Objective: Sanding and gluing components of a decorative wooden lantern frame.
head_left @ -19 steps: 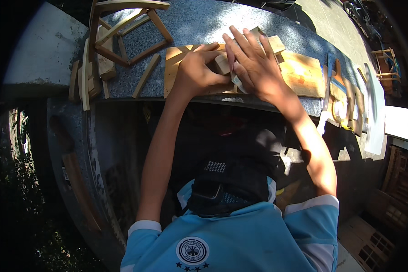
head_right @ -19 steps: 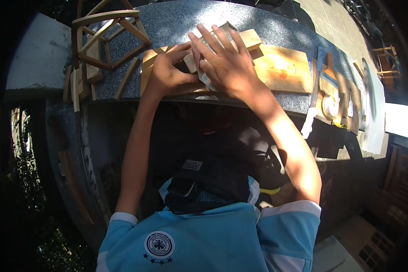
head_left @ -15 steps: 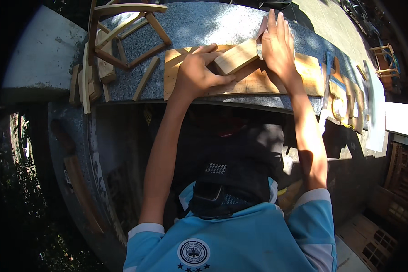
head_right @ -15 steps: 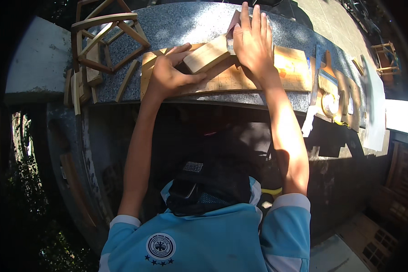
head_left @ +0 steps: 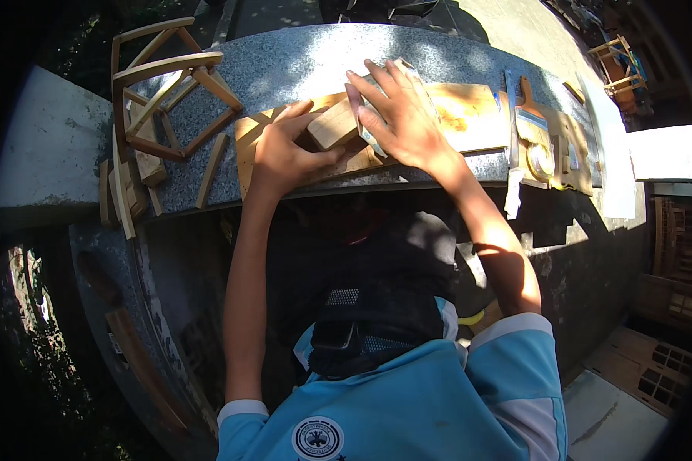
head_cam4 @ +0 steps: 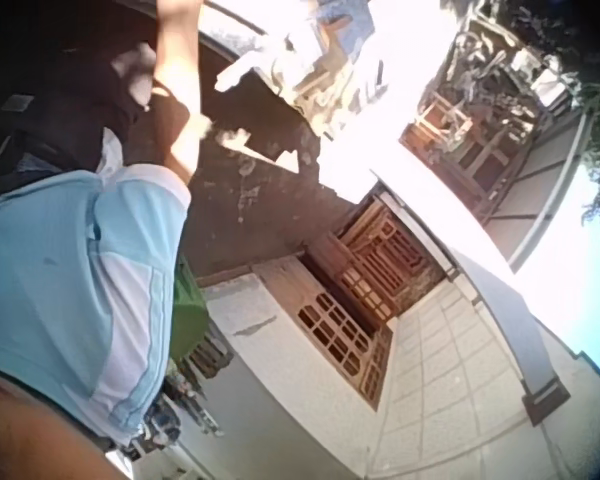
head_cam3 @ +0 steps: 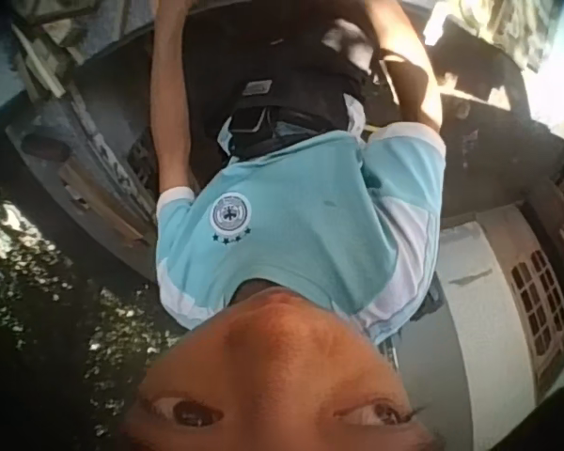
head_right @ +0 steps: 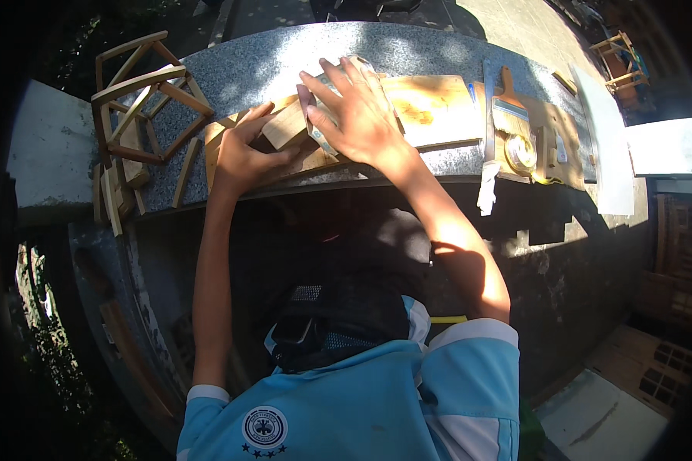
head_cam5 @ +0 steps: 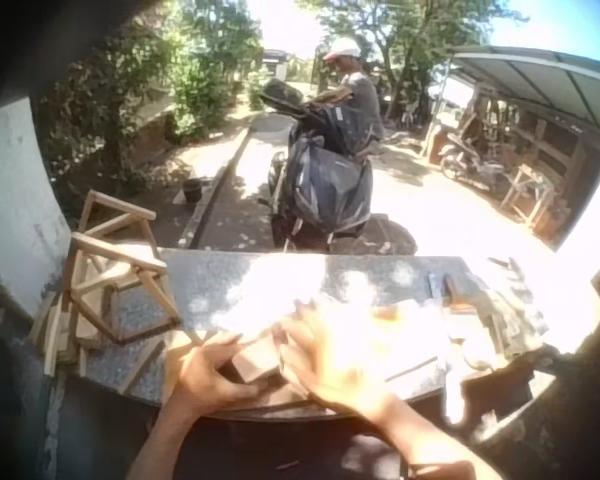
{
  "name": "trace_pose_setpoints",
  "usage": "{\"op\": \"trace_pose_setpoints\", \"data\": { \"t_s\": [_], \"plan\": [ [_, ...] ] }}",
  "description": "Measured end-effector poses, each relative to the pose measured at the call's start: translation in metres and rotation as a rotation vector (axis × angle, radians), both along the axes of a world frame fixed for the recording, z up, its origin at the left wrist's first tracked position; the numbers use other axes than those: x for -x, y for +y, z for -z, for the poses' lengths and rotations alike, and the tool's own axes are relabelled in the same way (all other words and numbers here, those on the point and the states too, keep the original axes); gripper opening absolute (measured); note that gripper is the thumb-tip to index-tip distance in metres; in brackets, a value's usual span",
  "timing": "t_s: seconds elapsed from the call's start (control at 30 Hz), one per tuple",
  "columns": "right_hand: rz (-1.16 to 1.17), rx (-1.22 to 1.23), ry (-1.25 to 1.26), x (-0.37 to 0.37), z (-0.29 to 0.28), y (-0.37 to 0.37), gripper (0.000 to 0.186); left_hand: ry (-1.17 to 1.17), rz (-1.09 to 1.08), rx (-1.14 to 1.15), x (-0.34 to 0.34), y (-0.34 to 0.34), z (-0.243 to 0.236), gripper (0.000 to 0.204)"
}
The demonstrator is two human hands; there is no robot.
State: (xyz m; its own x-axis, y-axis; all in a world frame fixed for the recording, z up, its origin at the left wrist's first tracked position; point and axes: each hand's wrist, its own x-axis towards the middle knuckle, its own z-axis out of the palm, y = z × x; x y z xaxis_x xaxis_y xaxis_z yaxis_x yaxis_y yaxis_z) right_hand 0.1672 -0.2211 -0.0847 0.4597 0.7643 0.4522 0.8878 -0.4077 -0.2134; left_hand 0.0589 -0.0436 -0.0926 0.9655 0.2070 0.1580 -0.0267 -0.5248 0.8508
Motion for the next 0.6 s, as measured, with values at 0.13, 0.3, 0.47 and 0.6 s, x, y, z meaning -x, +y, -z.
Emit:
{"op": "trace_pose_setpoints", "data": {
  "t_s": [0.13,0.3,0.47,0.6],
  "plan": [
    [0.341,-0.226,0.033,-0.048,0.002,-0.041,0.042,0.017,-0.015,-0.065,0.001,-0.001,-0.005,0.058],
    [0.288,-0.313,0.335,-0.072,-0.021,-0.096,0.038,-0.018,0.006,-0.032,0.001,0.003,-0.002,0.054],
    [1.056,0.248,-0.009,-0.125,-0.031,-0.165,0.05,-0.055,0.047,-0.088,0.002,0.005,-0.001,0.053],
    [1.029,0.123,0.633,-0.151,-0.012,-0.205,0.057,-0.114,0.024,-0.069,0.002,0.003,-0.003,0.048]
  ]
}}
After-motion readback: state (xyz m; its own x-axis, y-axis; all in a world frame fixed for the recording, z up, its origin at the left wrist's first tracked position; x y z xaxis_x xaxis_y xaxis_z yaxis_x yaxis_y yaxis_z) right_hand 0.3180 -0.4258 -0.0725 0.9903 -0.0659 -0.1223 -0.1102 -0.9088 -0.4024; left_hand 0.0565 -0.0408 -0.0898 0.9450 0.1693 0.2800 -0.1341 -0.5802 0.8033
